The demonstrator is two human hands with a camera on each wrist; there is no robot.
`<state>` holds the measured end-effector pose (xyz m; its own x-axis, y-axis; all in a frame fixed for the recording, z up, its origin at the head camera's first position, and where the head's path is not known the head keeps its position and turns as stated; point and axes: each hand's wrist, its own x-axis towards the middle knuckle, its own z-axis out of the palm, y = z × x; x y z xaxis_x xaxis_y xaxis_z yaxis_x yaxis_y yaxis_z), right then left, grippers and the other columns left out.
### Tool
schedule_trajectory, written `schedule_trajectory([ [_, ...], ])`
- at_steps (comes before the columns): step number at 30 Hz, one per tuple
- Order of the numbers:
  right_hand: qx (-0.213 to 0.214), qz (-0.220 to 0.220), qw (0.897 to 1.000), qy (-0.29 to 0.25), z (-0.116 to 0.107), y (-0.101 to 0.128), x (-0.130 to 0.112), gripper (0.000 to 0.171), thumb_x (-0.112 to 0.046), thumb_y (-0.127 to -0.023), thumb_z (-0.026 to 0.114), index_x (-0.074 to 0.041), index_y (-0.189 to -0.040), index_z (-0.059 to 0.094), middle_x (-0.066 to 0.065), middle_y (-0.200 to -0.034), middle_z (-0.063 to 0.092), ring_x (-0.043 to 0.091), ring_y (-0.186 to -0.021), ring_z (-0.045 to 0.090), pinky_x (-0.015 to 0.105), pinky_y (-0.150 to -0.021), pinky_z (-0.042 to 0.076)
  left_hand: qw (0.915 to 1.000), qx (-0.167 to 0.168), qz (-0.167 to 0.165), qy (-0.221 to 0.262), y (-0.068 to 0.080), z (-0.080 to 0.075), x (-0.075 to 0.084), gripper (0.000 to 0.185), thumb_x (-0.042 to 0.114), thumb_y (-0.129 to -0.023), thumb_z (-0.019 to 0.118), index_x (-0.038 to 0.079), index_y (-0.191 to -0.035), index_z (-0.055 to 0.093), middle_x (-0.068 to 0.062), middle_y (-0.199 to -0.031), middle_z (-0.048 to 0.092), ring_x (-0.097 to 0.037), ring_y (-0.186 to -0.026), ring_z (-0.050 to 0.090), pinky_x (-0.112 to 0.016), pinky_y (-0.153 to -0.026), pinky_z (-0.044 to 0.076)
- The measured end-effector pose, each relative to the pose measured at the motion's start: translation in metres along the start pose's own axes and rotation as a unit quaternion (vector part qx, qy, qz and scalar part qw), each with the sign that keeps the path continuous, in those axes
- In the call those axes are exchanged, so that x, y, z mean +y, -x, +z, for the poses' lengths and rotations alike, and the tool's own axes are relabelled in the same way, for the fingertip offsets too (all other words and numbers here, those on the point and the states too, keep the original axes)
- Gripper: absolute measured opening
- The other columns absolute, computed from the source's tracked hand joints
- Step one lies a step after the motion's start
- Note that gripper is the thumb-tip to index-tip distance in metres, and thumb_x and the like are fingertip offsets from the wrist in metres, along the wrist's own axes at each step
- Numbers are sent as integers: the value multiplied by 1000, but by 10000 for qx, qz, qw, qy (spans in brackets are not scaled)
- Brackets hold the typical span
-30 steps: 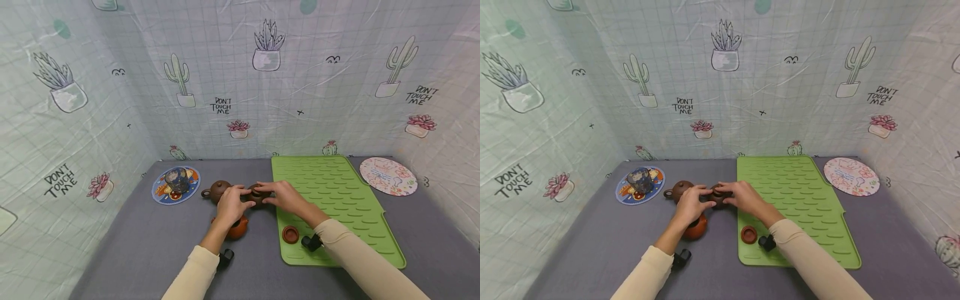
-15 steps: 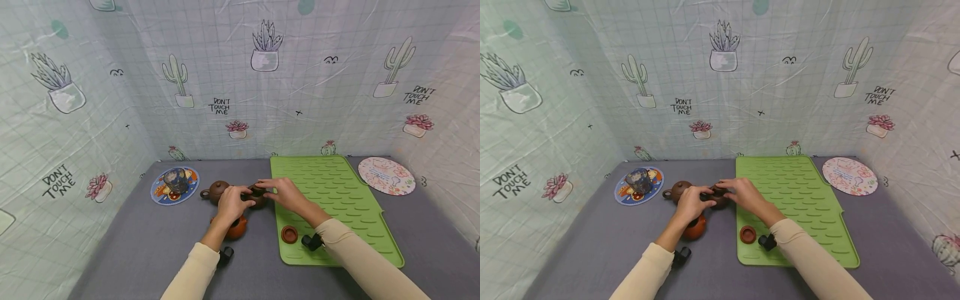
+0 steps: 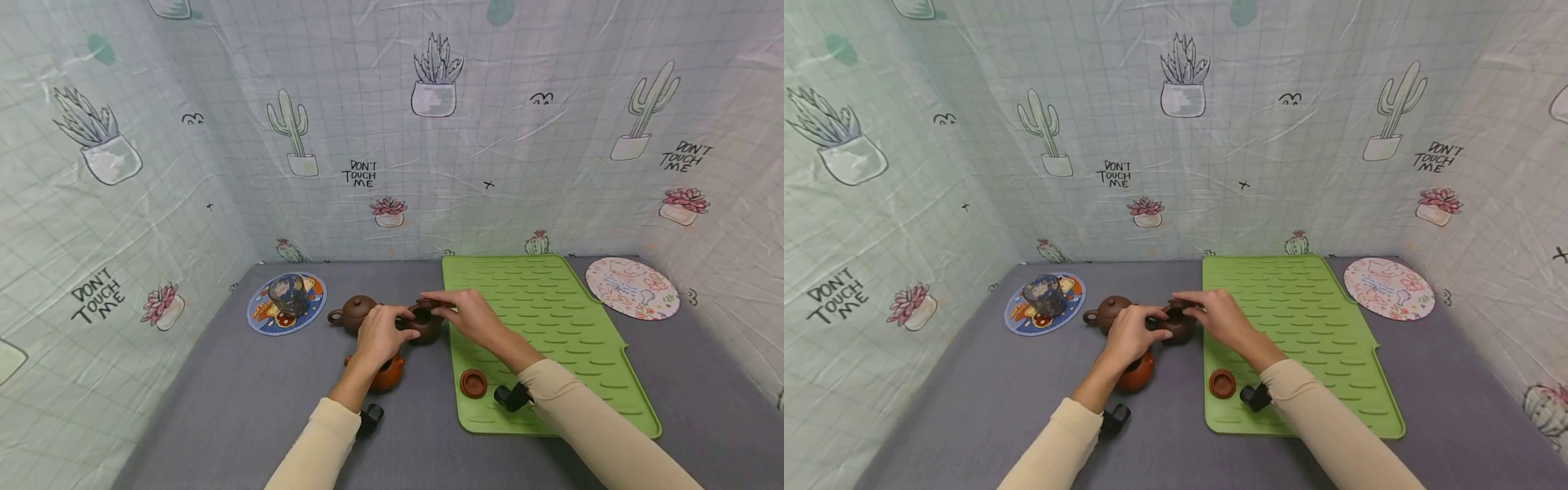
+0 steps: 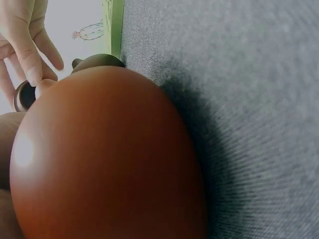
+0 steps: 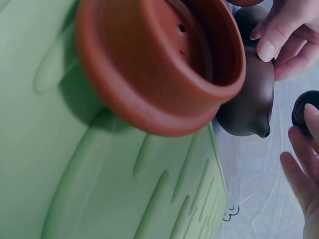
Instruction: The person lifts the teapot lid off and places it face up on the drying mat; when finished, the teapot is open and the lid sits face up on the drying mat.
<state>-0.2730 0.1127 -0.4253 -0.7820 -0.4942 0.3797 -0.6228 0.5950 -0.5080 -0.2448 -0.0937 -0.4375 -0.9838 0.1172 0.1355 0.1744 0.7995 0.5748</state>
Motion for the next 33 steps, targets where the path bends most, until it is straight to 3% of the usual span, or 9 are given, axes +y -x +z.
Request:
schedule_trajectory([
  [9, 85, 502, 9982, -318, -4, 1, 0, 30, -17, -99, 67, -15, -128, 61, 13, -116, 78, 26, -104, 77, 37, -74, 58, 9999, 42, -123, -67, 0, 0, 2, 29, 29, -81, 86, 25, -110, 80, -5, -122, 72, -27, -110, 66, -41, -82, 57],
  [19, 350, 442, 9973, -460, -7, 3, -3, 32, -18, -99, 67, -13, -130, 65, 14, -121, 76, 29, -102, 77, 42, -82, 63, 9998, 53, -182, -73, 0, 1, 2, 29, 30, -81, 87, 27, -109, 80, -4, -124, 73, -27, -115, 66, -42, -83, 58],
  [24, 479, 375, 9973, -413, -8, 3, -4, 34, -17, -98, 68, -13, -132, 64, 15, -125, 74, 28, -94, 79, 40, -76, 63, 9998, 49, -195, -43, 1, 1, 1, 28, 30, -81, 87, 26, -108, 80, -4, -124, 73, -28, -115, 66, -43, -84, 58],
  [29, 589, 253, 9964, -557, -10, 3, -4, 26, -15, -98, 68, -14, -124, 66, 13, -121, 74, 25, -90, 79, 38, -73, 62, 9998, 54, -188, -45, 0, 1, 1, 28, 30, -80, 87, 27, -107, 80, -3, -125, 73, -28, -115, 66, -42, -81, 58],
  [33, 623, 187, 9962, -575, -11, 4, -5, 20, -13, -98, 68, -14, -117, 72, 10, -120, 74, 25, -93, 78, 39, -77, 63, 9998, 67, -185, -46, -1, 1, 0, 28, 30, -80, 87, 27, -108, 80, -3, -125, 73, -28, -115, 66, -42, -82, 58],
])
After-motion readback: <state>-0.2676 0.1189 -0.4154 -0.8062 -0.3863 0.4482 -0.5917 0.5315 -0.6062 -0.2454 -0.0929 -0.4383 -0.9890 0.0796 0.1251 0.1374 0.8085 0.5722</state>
